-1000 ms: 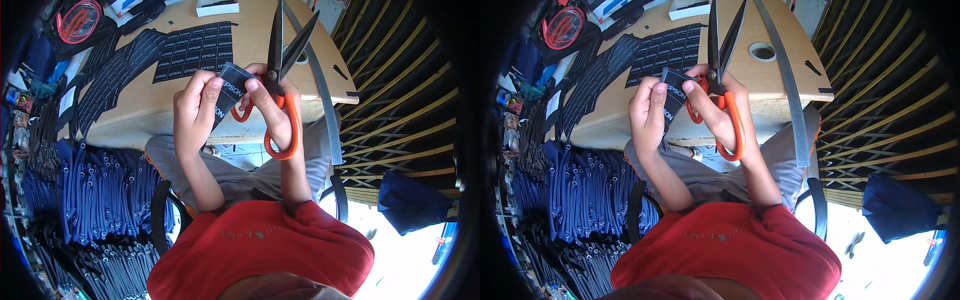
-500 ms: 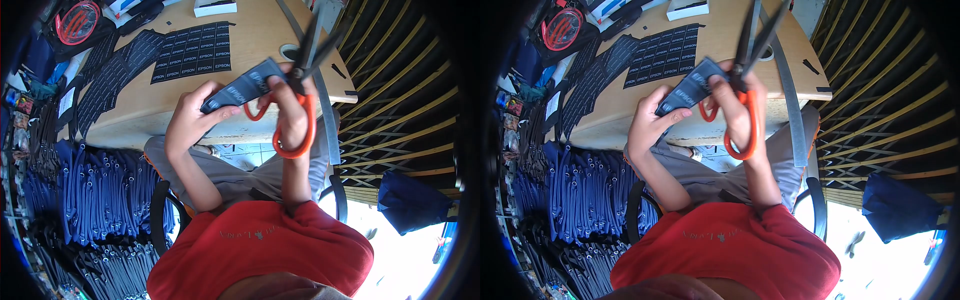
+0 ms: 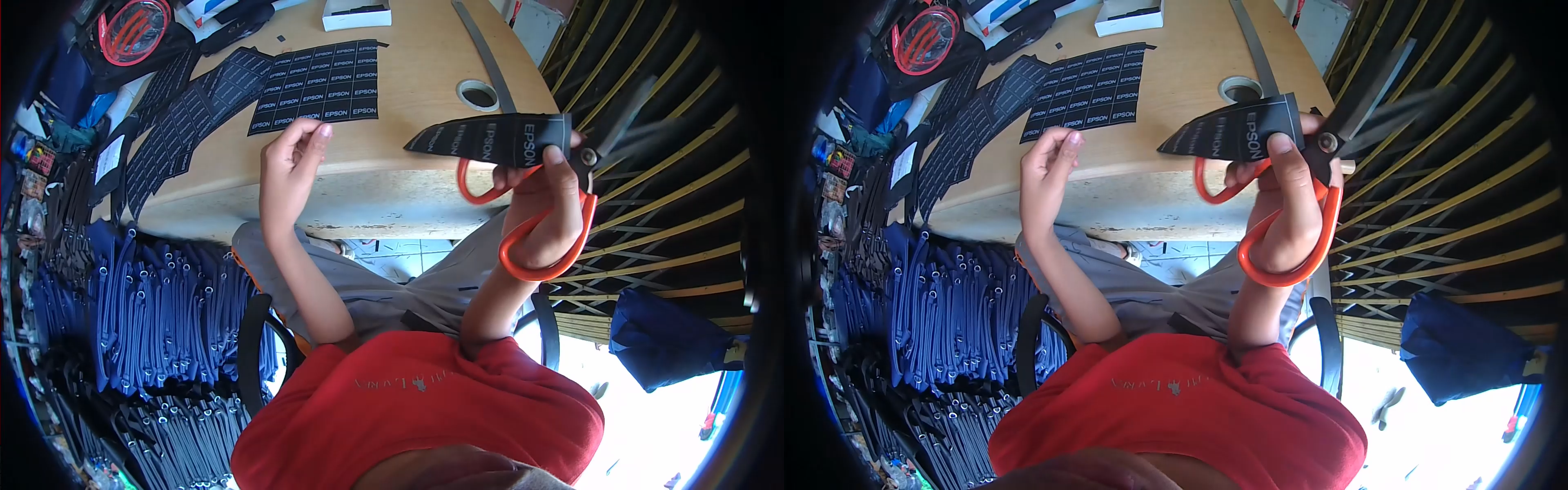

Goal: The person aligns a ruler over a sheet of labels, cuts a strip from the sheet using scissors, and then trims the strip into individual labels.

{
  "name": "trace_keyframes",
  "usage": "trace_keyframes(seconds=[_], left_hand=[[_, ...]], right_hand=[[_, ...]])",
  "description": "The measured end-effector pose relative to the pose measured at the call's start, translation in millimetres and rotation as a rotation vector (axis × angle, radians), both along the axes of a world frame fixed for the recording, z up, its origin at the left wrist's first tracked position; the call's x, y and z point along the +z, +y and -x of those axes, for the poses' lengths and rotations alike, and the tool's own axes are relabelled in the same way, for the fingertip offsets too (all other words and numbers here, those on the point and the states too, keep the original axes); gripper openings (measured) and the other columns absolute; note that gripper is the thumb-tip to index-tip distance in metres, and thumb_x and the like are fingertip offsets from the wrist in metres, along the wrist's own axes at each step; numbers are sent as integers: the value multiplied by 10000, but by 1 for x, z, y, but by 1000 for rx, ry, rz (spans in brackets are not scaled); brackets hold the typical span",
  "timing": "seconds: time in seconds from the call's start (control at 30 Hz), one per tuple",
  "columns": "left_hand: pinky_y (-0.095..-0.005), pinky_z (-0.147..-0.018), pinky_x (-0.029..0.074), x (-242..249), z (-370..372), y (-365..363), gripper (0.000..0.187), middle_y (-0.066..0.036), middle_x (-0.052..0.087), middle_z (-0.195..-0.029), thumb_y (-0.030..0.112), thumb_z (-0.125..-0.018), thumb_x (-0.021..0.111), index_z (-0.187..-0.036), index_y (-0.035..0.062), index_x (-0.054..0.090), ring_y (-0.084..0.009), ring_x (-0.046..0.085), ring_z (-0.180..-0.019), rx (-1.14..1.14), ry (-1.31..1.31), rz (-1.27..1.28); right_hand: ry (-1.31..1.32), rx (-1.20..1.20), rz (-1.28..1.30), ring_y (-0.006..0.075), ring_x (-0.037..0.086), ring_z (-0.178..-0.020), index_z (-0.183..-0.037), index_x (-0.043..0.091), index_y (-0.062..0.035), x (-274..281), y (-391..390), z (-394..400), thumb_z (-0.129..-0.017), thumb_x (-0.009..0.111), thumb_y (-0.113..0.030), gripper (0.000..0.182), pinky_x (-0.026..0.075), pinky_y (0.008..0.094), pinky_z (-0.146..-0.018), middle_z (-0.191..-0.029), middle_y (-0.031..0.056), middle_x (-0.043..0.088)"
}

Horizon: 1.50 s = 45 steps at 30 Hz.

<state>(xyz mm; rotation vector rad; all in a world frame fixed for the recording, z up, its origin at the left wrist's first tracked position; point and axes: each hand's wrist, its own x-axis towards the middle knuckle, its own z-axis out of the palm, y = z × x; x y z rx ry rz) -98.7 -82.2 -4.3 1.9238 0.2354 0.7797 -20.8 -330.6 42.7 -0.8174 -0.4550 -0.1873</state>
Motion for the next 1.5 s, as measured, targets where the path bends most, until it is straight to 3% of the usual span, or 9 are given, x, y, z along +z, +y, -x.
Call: trace_keyframes(seconds=[0.1,0.3,0.57,0.63,0.83,0.9,0.97,1.2,1.5], left_hand=[[-199,-643,422,2,-5,-7,205,19,575,-759,209,-971,618,-929,10,644,-36,492,-684,17,12,-69],[-216,-544,392,11,-1,-19,203,-6,579,-664,168,-948,641,-872,-21,638,-38,535,-624,-196,54,-50],[-197,-617,400,5,-5,-11,224,5,590,-733,208,-984,595,-903,3,636,-44,527,-687,-92,-10,-20],[-198,-619,399,1,-9,-9,219,4,589,-731,205,-984,595,-907,4,637,-45,525,-689,-64,-20,7],[-193,-624,409,2,-4,-7,250,-9,602,-743,236,-992,579,-915,5,636,-48,533,-687,-135,22,7],[-209,-562,446,5,7,-7,262,-40,663,-824,257,-988,574,-969,12,665,-68,595,-677,-522,185,341],[-216,-575,471,4,3,-8,326,-44,662,-891,305,-984,575,-1112,13,640,-88,590,-668,-948,311,180],[-233,-632,491,1,-15,-49,688,-97,453,-1357,344,-939,645,-1451,5,335,-105,565,-1003,-669,139,-5],[-291,-759,507,7,-28,-60,902,-139,467,-1276,219,-856,759,-1510,34,166,-159,579,-949,-572,-327,297]], right_hand=[[124,271,-96,202,610,-608,-1092,513,15,-1,-2,-2,-898,580,-108,239,525,332,-575,-800,135,615],[100,125,-24,204,625,-597,-1071,529,19,-4,9,-7,-894,581,-102,221,542,323,-574,-809,145,632],[95,106,-48,198,610,-598,-1093,517,-15,-4,10,-9,-905,542,-103,210,539,346,-578,-794,132,621],[1,204,-385,202,588,-620,-1121,494,-54,-2,15,-5,-915,523,-122,219,520,347,-581,-807,126,615],[-91,89,-342,206,577,-693,-1144,462,-87,-10,11,-14,-941,510,-147,218,490,345,-617,-790,103,581],[-56,116,-352,205,578,-696,-1145,464,-84,-9,17,-12,-943,506,-139,213,489,344,-619,-793,100,584],[33,132,-333,210,584,-691,-1155,461,-73,-10,23,-11,-945,504,-109,217,488,352,-614,-788,86,580],[124,252,5,185,583,-608,-1123,510,14,-16,36,-8,-935,566,-100,227,496,323,-580,-741,99,581],[196,384,31,190,590,-627,-1037,468,-28,-14,48,1,-933,573,-105,166,507,330,-585,-730,95,577]])
